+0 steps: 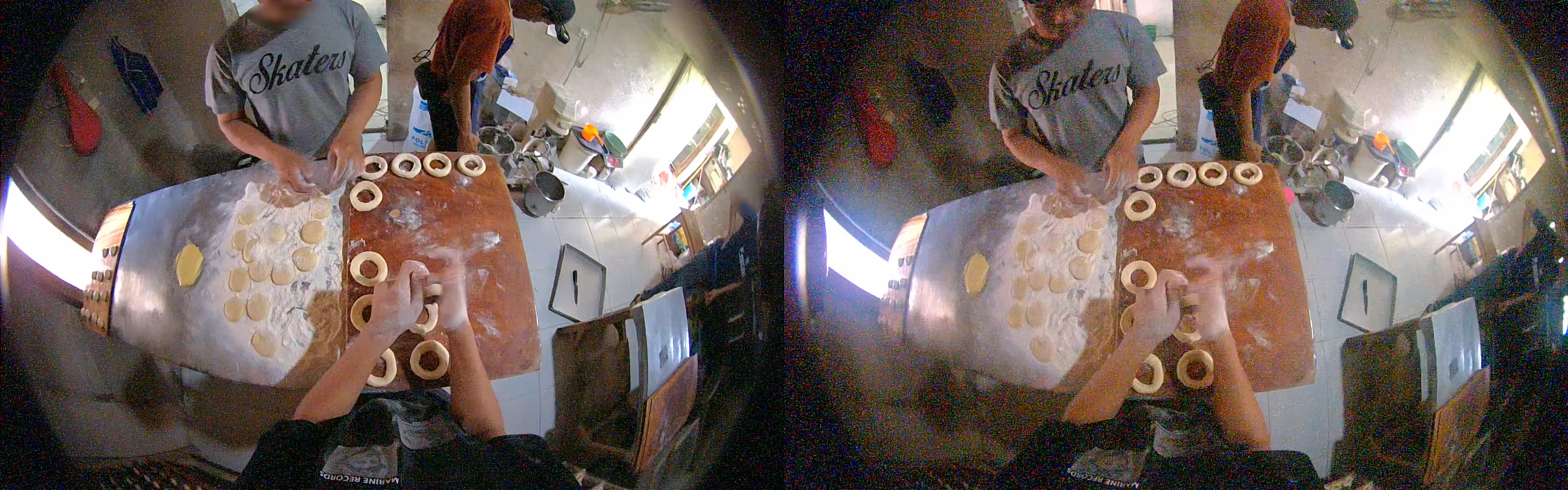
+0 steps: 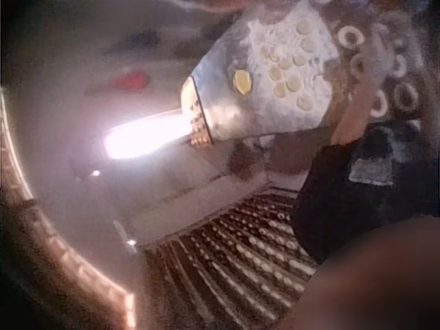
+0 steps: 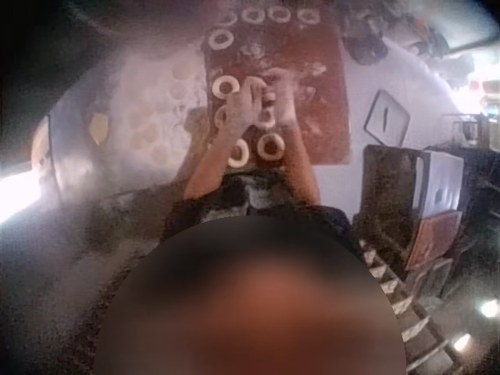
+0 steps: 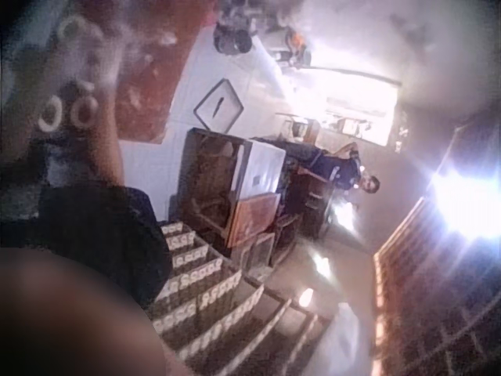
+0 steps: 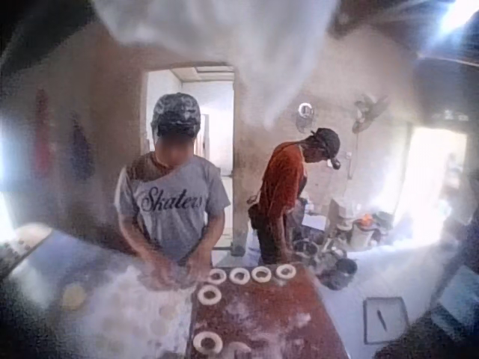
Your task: The person shapes small dough pieces into rings by hand and places them on a wooden board. They repeatedly pick up dough, form a hole in the center, and arrange the rings in rows. Another person works alongside at the same table.
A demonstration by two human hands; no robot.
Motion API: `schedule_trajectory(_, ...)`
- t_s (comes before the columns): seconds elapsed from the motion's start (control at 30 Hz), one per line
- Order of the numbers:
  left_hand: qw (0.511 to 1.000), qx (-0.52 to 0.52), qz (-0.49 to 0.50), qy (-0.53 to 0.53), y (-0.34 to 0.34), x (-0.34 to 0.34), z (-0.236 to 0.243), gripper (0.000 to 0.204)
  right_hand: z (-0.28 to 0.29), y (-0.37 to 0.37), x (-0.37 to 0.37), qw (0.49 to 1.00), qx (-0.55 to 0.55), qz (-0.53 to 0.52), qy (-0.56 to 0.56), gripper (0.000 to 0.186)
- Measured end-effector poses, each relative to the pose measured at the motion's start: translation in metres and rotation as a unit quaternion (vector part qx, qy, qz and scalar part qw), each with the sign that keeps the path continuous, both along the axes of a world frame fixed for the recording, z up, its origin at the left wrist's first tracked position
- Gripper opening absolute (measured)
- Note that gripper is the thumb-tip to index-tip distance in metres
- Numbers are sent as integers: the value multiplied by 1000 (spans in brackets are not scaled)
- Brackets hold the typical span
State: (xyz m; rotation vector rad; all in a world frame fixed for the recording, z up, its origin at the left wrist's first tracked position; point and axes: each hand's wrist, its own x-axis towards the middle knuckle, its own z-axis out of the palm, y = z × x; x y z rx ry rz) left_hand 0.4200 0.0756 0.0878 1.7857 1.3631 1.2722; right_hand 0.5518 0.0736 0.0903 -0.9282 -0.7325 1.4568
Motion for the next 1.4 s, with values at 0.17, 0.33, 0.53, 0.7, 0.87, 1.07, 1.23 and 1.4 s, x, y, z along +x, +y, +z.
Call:
schedule_trajectory(0.17, 997, 0, -11, 81, 10, 4, 0, 16, -32, 39, 15, 997, 54, -19, 53, 31)
schedule_trajectory(0.33, 993, -32, -7, 113, 19, 5, -12, 20, -39, 57, 21, 898, 251, 52, -358, 49)
schedule_trajectory(0.53, 961, 120, 37, 247, 67, 4, -40, 37, -30, 81, 32, 962, 100, 121, -223, 55)
schedule_trajectory(0.7, 909, -160, 164, 347, 103, -1, -42, 59, -66, 137, 37, 783, 68, 97, -611, 57)
schedule_trajectory(0.87, 878, -227, 42, 420, 90, -15, -42, 74, -97, 127, 27, 705, 64, 130, -694, 59)
schedule_trajectory(1.07, 913, -185, 55, 361, 76, -24, -33, 77, -41, 99, -2, 670, 70, 32, -738, 53)
schedule_trajectory(1.23, 964, -35, 131, 228, 40, -116, -50, 53, -17, 90, -99, 715, 233, 106, -650, 48)
schedule_trajectory(1.4, 948, -160, 243, 127, 4, -241, -105, 40, -51, 102, -258, 629, 353, 302, -623, 46)
